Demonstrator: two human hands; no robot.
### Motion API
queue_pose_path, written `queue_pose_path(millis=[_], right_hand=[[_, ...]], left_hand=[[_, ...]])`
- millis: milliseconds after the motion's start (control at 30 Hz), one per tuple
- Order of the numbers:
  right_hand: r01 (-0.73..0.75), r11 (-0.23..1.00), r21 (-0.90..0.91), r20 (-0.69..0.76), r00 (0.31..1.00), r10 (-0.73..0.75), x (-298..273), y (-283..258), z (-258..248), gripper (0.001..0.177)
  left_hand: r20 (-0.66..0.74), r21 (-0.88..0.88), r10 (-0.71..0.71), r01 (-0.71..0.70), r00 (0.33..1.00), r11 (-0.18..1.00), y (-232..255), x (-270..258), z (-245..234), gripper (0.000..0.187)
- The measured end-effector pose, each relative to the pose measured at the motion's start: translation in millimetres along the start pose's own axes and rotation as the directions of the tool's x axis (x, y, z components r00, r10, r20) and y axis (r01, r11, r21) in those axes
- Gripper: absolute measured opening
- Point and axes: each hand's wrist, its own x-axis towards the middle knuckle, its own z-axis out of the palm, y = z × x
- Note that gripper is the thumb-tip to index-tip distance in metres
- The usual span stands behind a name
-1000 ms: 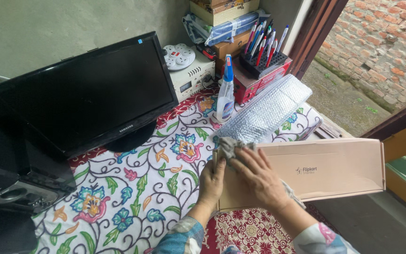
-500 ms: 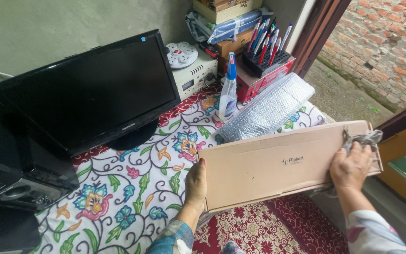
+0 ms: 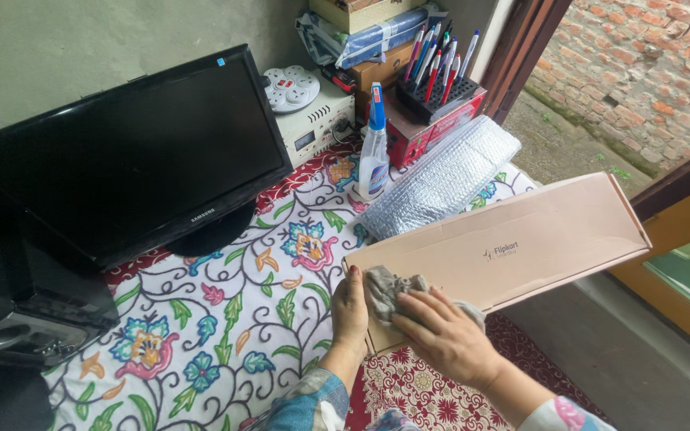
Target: The person wipes a computer monitor base, a computer monitor, a keyboard box, and a keyboard with a cloth.
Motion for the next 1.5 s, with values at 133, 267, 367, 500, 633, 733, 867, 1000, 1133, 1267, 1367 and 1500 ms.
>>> queue_pose_path(millis=[133, 267, 367, 500, 633, 733, 867, 1000, 1133, 1267, 1367, 1500], right_hand=[[-0.126, 0.985, -0.115, -0.03, 0.992, 0.123, -34.1, 62.2, -17.6, 0.045], [-0.499, 0.843, -0.202, -0.204, 0.863, 0.462, -81.1, 130.6, -37.8, 0.038], [-0.713, 0.687, -0.141, -0.334, 0.687, 0.645, -96.3, 153.0, -28.9, 0.035], [-0.828, 0.552, -0.099, -0.325, 0.551, 0.769, -73.0, 130.0, -13.9, 0.039], [-0.665, 0.747, -0.001, -0.128, 0.74, 0.66, -13.6, 41.4, -1.3, 0.045], [-0.523, 0.85, 0.066, -0.017, 0.851, 0.525, 21.0, -12.2, -5.2, 0.04], [-0.215, 0.976, 0.033, 0.076, 0.974, 0.212, 30.2, -5.9, -12.8, 0.062], [-0.406, 0.914, -0.017, -0.018, 0.914, 0.405, -0.9, 78.3, -29.6, 0.055], [-0.697, 0.715, -0.057, -0.281, 0.698, 0.659, -60.7, 173.8, -47.0, 0.036], [-0.84, 0.52, -0.154, -0.486, 0.523, 0.7, -101.3, 201.0, -39.2, 0.04], [-0.822, 0.564, -0.082, -0.385, 0.548, 0.742, -81.5, 159.8, -20.1, 0.037], [-0.571, 0.821, 0.004, -0.224, 0.8, 0.557, -31.0, 34.6, -2.5, 0.024]], left_hand=[[0.011, -0.108, -0.062, 0.062, 0.998, 0.992, 13.4, -4.3, 0.2, 0.051], [0.006, -0.088, -0.121, 0.121, 0.993, 0.989, 19.6, -0.4, -10.1, 0.054], [0.032, -0.081, -0.11, 0.112, 0.993, 0.99, 16.8, -1.0, -11.0, 0.061], [-0.016, -0.092, -0.089, 0.087, 0.996, 0.992, 7.0, 1.2, -1.0, 0.055], [-0.059, 0.079, 0.001, 0.003, 0.998, 0.997, -19.8, 11.6, 5.3, 0.065], [-0.046, 0.212, 0.171, -0.157, 0.984, 0.965, -29.4, 17.3, 11.4, 0.06], [0.017, 0.001, 0.055, -0.055, 0.998, 0.999, -24.4, 12.4, 12.2, 0.045], [0.055, 0.077, 0.113, -0.117, 0.992, 0.99, -16.0, 8.3, -10.4, 0.057], [0.068, -0.015, 0.003, -0.002, 0.998, 1.0, 10.2, -2.1, -31.2, 0.056], [0.095, -0.077, -0.036, 0.043, 0.995, 0.996, 20.3, -12.4, -31.0, 0.057], [0.086, -0.073, -0.086, 0.092, 0.993, 0.993, 13.7, -14.0, -20.9, 0.065], [0.01, -0.172, -0.285, 0.283, 0.958, 0.944, 1.0, -16.3, 1.1, 0.068]])
